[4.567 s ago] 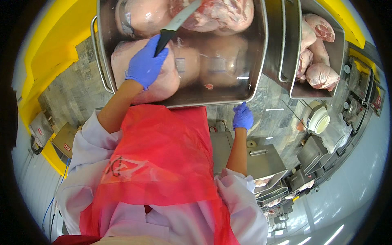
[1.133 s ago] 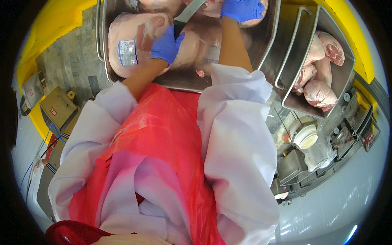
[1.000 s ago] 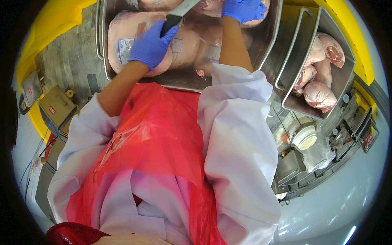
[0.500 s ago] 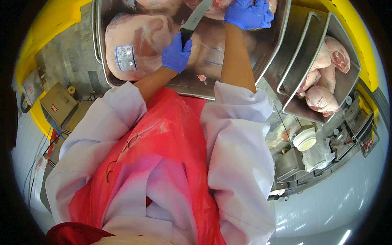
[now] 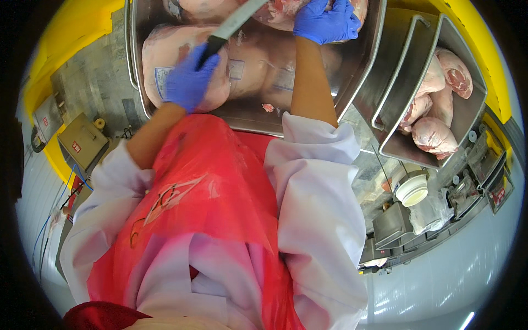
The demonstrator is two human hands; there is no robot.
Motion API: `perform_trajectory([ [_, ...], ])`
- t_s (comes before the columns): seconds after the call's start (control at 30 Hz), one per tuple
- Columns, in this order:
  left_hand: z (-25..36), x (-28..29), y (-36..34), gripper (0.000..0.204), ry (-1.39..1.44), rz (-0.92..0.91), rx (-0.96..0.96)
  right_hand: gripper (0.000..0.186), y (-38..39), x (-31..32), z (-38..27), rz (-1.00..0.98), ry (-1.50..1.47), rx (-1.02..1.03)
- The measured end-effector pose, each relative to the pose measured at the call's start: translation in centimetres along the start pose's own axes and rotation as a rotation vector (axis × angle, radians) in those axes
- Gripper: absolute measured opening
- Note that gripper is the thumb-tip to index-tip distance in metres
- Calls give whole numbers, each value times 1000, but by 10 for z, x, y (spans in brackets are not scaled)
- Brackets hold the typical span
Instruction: The person uses a knife to trim and cut a large piece of raw meat on a stainless steel tray. They repeatedly slice off sections and reposition the meat to continue trimming.
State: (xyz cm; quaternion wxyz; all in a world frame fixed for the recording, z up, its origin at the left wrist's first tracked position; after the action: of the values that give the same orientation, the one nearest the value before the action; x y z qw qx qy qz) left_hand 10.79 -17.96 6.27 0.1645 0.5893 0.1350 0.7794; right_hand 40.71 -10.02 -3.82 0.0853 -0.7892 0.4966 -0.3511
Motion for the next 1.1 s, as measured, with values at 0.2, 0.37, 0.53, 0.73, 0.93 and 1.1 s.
perform_trajectory([
  [0.2,38,163,-49,37,-396,121,-363,33,-7,9,-19,-77,153,-7],
  [0.37,62,165,-74,36,-470,108,-506,31,-12,13,-25,5,158,11],
  [0.53,-36,98,-144,40,-533,241,-497,33,3,-1,-9,-15,-93,-108],
  [0.73,-59,25,-255,30,-470,311,-673,32,-8,16,-26,-23,150,64],
  [0.93,-55,14,-297,32,-518,395,-786,30,-12,17,-39,-64,70,70],
  [1.1,-37,49,-278,37,-400,445,-906,35,6,0,0,9,-184,-137],
])
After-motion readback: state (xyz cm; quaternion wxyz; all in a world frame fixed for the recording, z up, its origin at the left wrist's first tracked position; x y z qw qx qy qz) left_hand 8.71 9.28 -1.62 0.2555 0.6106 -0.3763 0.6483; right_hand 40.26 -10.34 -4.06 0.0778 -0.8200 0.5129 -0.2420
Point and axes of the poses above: each hand's wrist, its own y-axis away from the middle knuckle, its own x-axis out of the back of the hand, z = x × y, the point moved 4 cm from there along -y, towards the middle knuckle, and after that the axes turned 10 degrees about -y, right-handed, at the moved point
